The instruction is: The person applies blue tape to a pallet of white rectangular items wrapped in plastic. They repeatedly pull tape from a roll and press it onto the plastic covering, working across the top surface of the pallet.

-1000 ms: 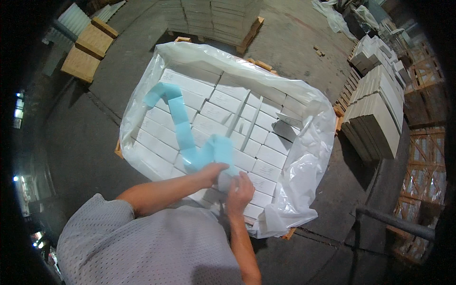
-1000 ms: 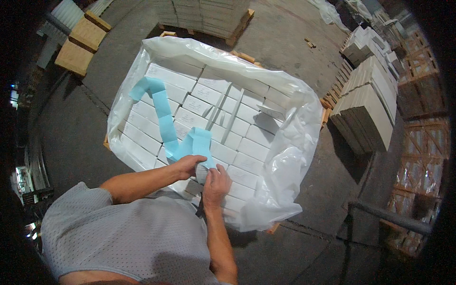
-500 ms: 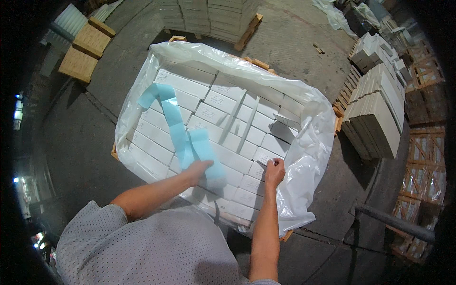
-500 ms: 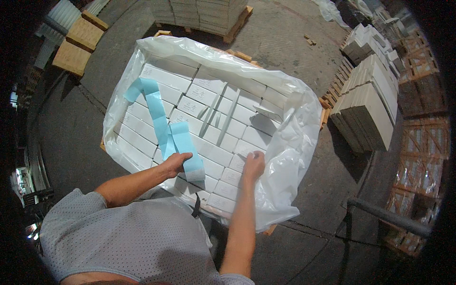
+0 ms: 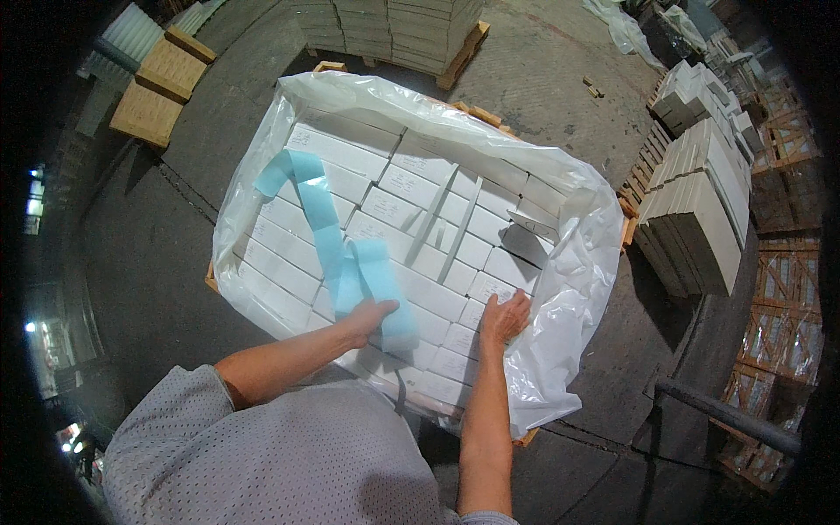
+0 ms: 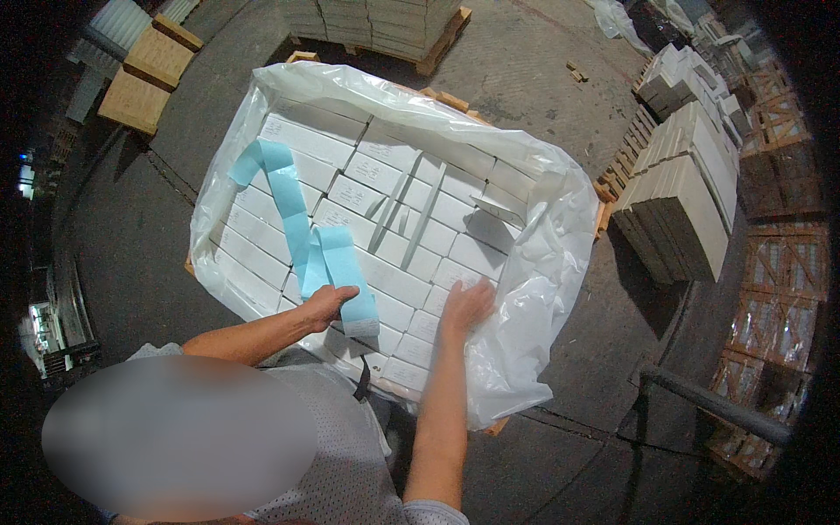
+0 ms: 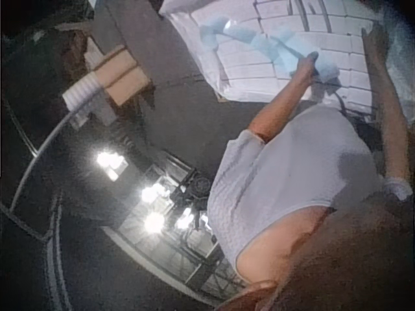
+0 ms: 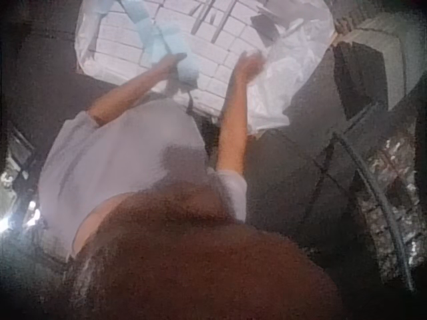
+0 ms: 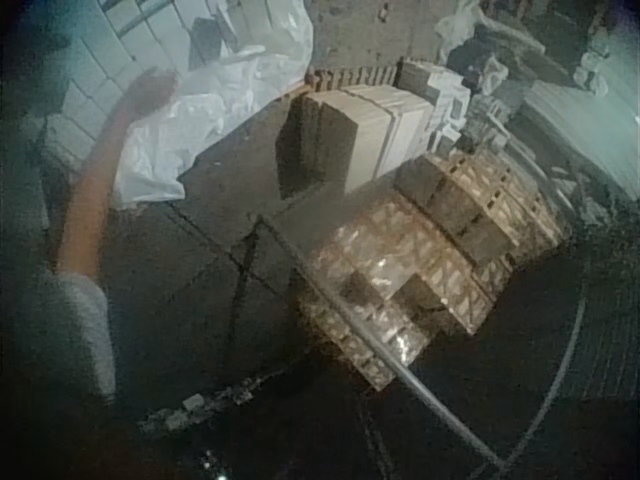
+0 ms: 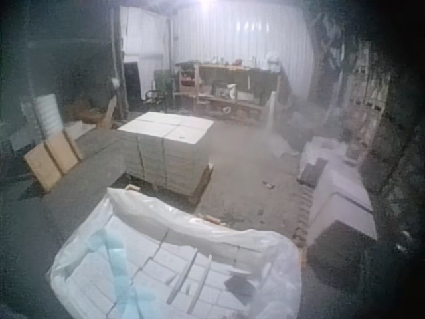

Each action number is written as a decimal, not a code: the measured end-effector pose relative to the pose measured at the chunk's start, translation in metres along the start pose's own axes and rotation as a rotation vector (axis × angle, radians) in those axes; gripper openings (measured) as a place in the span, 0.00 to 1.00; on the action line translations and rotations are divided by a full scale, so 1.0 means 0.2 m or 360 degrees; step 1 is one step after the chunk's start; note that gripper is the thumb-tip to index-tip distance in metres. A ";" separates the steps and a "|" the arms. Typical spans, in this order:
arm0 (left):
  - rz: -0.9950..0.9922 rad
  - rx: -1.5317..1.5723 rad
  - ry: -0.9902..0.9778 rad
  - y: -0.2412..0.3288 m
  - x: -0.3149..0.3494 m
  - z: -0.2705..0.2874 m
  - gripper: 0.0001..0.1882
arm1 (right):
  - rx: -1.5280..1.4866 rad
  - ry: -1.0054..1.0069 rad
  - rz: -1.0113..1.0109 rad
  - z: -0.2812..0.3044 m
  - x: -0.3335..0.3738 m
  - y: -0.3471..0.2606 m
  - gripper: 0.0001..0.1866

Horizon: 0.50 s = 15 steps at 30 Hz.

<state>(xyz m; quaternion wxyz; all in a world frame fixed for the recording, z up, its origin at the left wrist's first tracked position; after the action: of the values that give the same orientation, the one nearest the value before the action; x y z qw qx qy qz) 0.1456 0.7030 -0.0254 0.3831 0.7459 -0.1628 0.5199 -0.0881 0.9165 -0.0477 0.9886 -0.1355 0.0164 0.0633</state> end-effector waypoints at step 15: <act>-0.0211 -0.0068 -0.0302 0.12 0.00 -0.07 0.27 | -0.1959 -0.0988 -0.0252 -0.07 0.21 -0.17 0.15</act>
<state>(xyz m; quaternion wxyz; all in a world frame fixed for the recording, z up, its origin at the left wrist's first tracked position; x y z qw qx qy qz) 0.1204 0.6983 -0.0138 0.4154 0.7925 -0.1597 0.4170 -0.0423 0.8860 -0.0543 0.6925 -0.6481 -0.3161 0.0245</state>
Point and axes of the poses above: each hand's wrist, its own x-axis away from the middle knuckle, its own z-axis out of the back of the hand, y = z × x, the point moved 7 cm from there along -x, towards the middle knuckle, and after that the axes turned 2 degrees about -y, right-handed, at the moved point
